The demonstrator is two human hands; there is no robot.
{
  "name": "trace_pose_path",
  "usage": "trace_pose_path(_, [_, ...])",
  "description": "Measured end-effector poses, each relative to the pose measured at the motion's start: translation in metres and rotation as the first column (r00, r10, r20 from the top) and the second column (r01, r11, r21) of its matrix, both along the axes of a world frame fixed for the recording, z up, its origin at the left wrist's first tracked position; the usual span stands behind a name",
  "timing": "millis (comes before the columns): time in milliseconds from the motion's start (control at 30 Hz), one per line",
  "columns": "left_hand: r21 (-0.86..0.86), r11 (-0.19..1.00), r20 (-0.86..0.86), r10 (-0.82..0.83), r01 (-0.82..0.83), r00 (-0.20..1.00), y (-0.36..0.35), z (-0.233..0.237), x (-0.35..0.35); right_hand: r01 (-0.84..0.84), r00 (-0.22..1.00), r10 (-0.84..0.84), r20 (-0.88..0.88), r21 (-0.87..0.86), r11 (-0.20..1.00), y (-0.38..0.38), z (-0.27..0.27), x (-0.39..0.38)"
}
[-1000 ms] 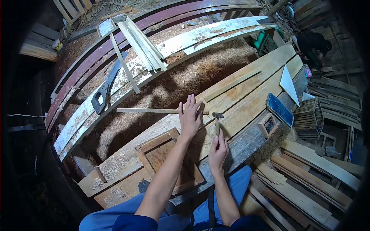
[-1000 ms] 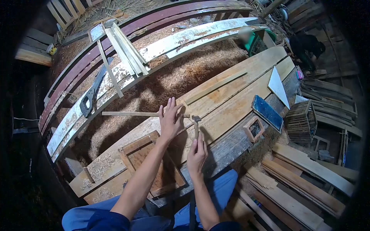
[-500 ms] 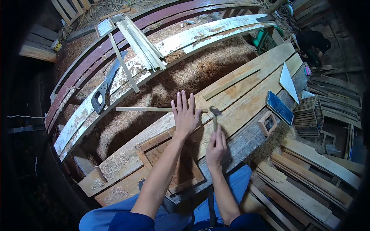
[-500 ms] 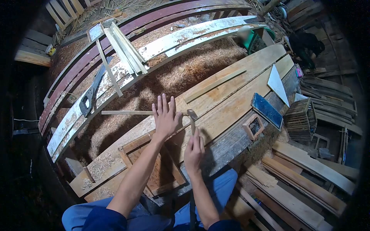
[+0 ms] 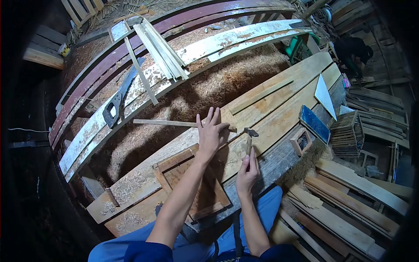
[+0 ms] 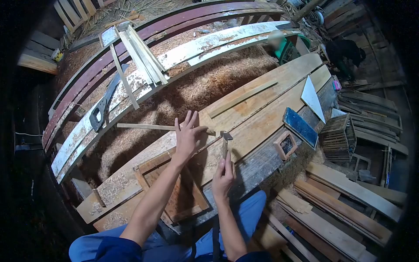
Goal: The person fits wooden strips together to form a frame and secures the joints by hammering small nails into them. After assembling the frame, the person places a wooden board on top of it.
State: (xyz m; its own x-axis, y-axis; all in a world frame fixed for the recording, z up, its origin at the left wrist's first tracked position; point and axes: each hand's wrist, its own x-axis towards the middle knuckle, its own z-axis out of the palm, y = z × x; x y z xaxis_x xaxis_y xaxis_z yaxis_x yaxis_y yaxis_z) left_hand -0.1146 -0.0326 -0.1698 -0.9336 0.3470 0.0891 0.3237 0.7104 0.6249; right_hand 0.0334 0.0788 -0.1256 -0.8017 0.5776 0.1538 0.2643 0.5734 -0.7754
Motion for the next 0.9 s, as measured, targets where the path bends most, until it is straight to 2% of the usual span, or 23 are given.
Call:
trace_pose_path(133, [-0.02, 0.999, -0.116, -0.049, 0.047, 0.992, -0.005, -0.002, -0.001, -0.015, 1.0, 0.015, 0.015, 0.004, 1.0, -0.001, 0.006, 0.002])
trace_pose_path(200, [0.156, 0.985, -0.118, -0.056, 0.074, 0.991, -0.011, 0.004, -0.005, -0.013, 1.0, 0.013, 0.024, -0.003, 1.0, -0.001, 0.009, 0.002])
trace_pose_path(300, [0.239, 0.966, -0.094, -0.077, 0.098, 0.993, -0.02, 0.026, -0.012, -0.022, 1.0, 0.022, 0.021, -0.019, 1.0, -0.001, 0.013, -0.005])
trace_pose_path(333, [0.271, 0.957, -0.165, -0.056, 0.1, 0.985, -0.021, 0.025, -0.015, -0.027, 0.999, 0.027, 0.019, -0.03, 0.999, -0.001, 0.014, -0.007])
trace_pose_path(433, [0.287, 0.953, -0.109, -0.069, 0.098, 0.992, -0.028, 0.038, -0.02, -0.046, 0.999, 0.046, 0.004, -0.06, 0.997, -0.004, 0.023, -0.018])
trace_pose_path(500, [0.293, 0.951, -0.166, -0.054, 0.102, 0.985, -0.029, 0.043, -0.026, -0.061, 0.998, 0.06, -0.018, -0.033, 0.998, -0.006, 0.025, -0.022])
trace_pose_path(633, [0.326, 0.945, -0.086, -0.004, 0.032, 0.996, -0.027, 0.066, -0.028, -0.11, 0.993, 0.11, -0.035, 0.009, 0.994, -0.016, 0.051, -0.027])
trace_pose_path(733, [0.361, 0.93, 0.052, -0.091, 0.066, 0.994, -0.016, 0.071, -0.036, -0.103, 0.994, 0.105, 0.025, -0.041, 0.994, -0.023, 0.066, -0.022])
trace_pose_path(833, [0.351, 0.929, 0.091, -0.158, 0.117, 0.983, -0.001, 0.071, -0.034, -0.087, 0.996, 0.087, 0.004, -0.077, 0.993, -0.024, 0.077, -0.014])
trace_pose_path(900, [0.358, 0.929, 0.098, -0.133, 0.09, 0.986, 0.004, 0.074, -0.031, -0.076, 0.997, 0.073, -0.034, -0.071, 0.995, -0.02, 0.065, -0.01])
